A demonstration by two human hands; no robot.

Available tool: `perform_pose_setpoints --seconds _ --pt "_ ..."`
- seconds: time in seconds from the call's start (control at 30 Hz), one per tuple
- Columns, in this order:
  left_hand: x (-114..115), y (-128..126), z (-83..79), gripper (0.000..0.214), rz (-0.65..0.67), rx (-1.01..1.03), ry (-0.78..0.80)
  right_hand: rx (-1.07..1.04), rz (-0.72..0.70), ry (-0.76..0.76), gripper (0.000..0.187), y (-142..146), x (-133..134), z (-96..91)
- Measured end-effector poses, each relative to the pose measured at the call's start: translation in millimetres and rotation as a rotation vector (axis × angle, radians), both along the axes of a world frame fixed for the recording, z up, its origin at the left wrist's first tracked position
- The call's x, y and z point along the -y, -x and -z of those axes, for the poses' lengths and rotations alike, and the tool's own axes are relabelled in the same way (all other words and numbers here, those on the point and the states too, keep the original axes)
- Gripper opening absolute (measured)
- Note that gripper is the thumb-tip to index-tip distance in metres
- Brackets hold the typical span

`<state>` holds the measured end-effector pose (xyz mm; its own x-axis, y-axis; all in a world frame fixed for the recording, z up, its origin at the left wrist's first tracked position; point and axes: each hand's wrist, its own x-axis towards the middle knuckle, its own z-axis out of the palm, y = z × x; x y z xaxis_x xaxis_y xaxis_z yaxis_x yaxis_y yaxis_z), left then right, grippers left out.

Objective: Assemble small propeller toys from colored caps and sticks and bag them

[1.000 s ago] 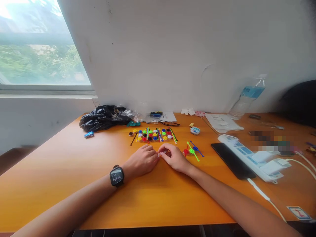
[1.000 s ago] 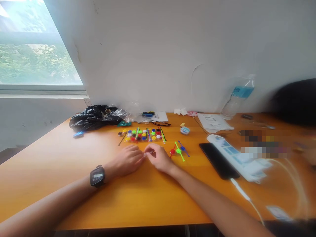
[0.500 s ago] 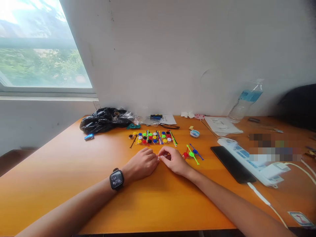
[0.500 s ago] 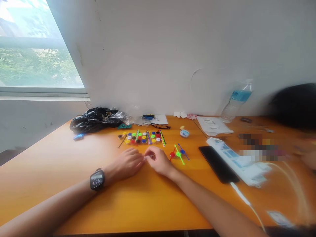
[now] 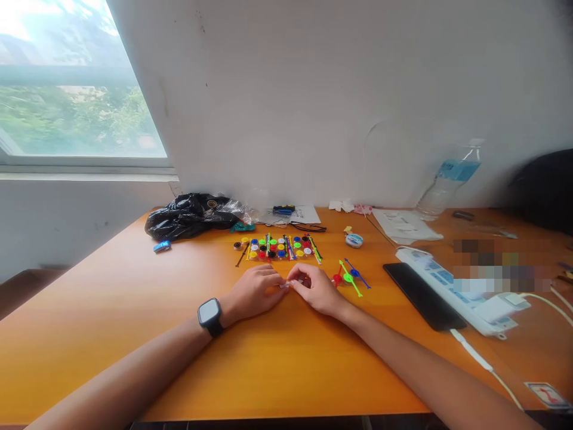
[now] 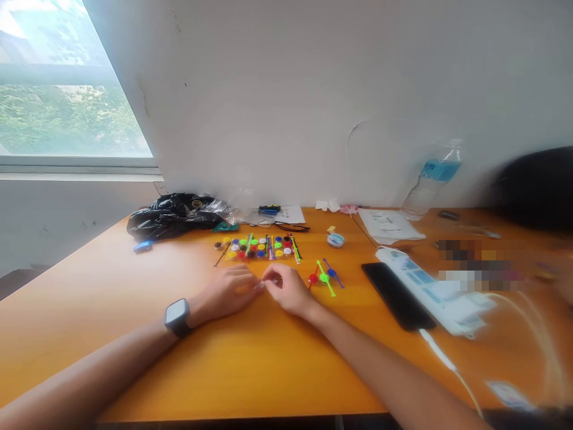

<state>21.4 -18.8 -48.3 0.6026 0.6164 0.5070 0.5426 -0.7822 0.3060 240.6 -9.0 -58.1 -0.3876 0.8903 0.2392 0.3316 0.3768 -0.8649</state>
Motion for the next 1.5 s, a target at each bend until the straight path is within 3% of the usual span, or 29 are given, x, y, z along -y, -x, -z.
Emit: perform_pose_setpoints --seconds 0.33,0.47,0.6,0.83,1.1,1.23,1.37,1.5 --pt "0 -2 0.1 0.032 0.052 -0.124 -0.091 0.051 0.008 -0.016 0.007 2 -1 0.8" --pt "3 0 -3.7 0.014 -0.042 -0.027 -0.012 0.132 0.065 -0.224 0.006 1 5 -10.2" --pt "4 7 -11.2 0.025 -0.187 0.187 0.073 0.186 0.099 -0.405 0.016 -3 11 -25.6" --pt "-6 19 -10.4 0.025 -0.328 0.331 0.093 0.005 0.089 -0.060 0.049 -10 10 -29.8" --pt "-49 66 -3.6 0.022 -0.538 0.376 0.008 0.080 0.104 -0.175 0.044 -15 4 -25.1" --pt "-71 94 8.3 0.024 -0.639 0.394 0.063 0.141 0.076 -0.249 0.037 -15 5 -23.6" --pt "-79 102 18.6 0.031 -0.636 0.322 0.164 0.190 0.056 -0.332 0.029 -14 7 -25.4" --pt "-78 99 20.0 0.038 -0.604 0.220 0.170 0.228 0.033 -0.371 0.025 -15 9 -26.5"
